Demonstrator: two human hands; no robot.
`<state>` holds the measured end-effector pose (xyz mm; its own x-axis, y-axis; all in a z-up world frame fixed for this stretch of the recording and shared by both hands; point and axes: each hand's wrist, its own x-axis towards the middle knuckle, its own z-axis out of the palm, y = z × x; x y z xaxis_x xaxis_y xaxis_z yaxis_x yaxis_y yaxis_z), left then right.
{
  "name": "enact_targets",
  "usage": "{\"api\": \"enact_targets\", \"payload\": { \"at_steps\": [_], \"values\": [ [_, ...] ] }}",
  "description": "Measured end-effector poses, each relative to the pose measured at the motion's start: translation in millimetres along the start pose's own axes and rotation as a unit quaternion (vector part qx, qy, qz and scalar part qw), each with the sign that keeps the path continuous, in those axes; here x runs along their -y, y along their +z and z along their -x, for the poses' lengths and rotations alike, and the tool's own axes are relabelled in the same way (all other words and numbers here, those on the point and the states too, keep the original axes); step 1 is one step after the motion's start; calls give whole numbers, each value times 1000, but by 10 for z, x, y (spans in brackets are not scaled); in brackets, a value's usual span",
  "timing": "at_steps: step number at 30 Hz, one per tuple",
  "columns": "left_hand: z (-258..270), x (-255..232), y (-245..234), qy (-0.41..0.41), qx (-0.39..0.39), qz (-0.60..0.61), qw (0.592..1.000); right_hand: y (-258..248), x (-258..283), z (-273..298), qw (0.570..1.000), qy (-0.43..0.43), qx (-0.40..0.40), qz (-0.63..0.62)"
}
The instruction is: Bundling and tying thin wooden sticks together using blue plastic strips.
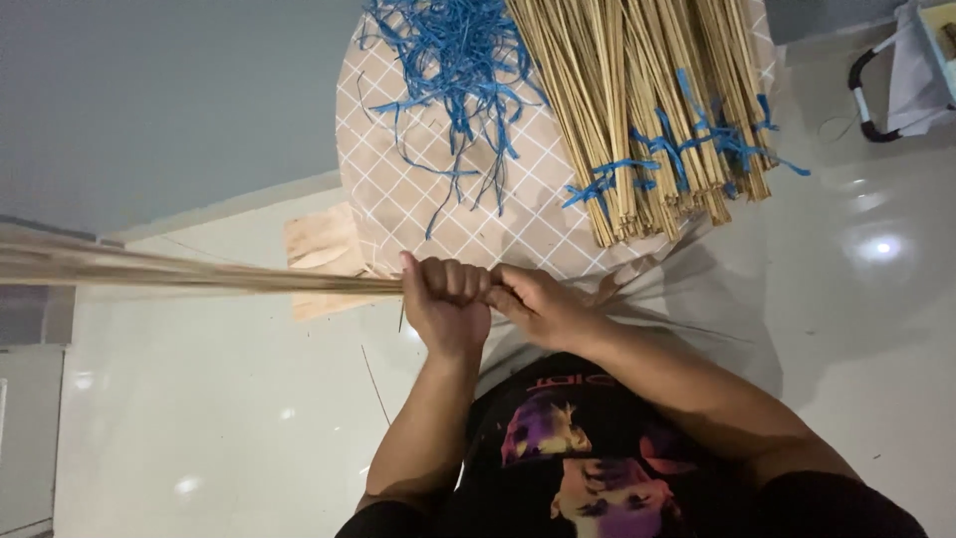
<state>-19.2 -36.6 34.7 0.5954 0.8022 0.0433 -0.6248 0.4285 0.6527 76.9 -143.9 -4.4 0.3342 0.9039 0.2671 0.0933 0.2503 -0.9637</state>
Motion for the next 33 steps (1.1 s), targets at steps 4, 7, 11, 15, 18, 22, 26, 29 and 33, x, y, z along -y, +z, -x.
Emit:
{"api": "enact_targets", "payload": {
  "at_steps": [4,7,11,15,18,22,26,29,33],
  "values": [
    [-47,19,-18,46,-14,16,999,130,193,-163,942,56,-140,-299],
    [-21,239,-67,28,-18,5,999,180,140,-196,871,78,-188,-448],
    [-29,336,-102,40,28,-38,998,148,-161,-146,909,51,-158,-383],
    [-54,195,-104,63,41,-60,995,-122,219,-4,999,-35,15,20],
    [-47,171,24,76,40,-119,989,-178,317,-42,966,-50,42,249],
    [-95,212,-148,25,23,-88,996,-257,445,-17,957,-77,86,266],
    [-153,309,-168,-51,1,-56,997,-254,230,13,963,-53,58,259],
    [-297,81,-125,-51,2,-19,999,-270,-14,6,974,6,68,214],
    [-605,-441,-136,-34,21,28,999,-369,69,42,954,69,80,281]
  ]
}}
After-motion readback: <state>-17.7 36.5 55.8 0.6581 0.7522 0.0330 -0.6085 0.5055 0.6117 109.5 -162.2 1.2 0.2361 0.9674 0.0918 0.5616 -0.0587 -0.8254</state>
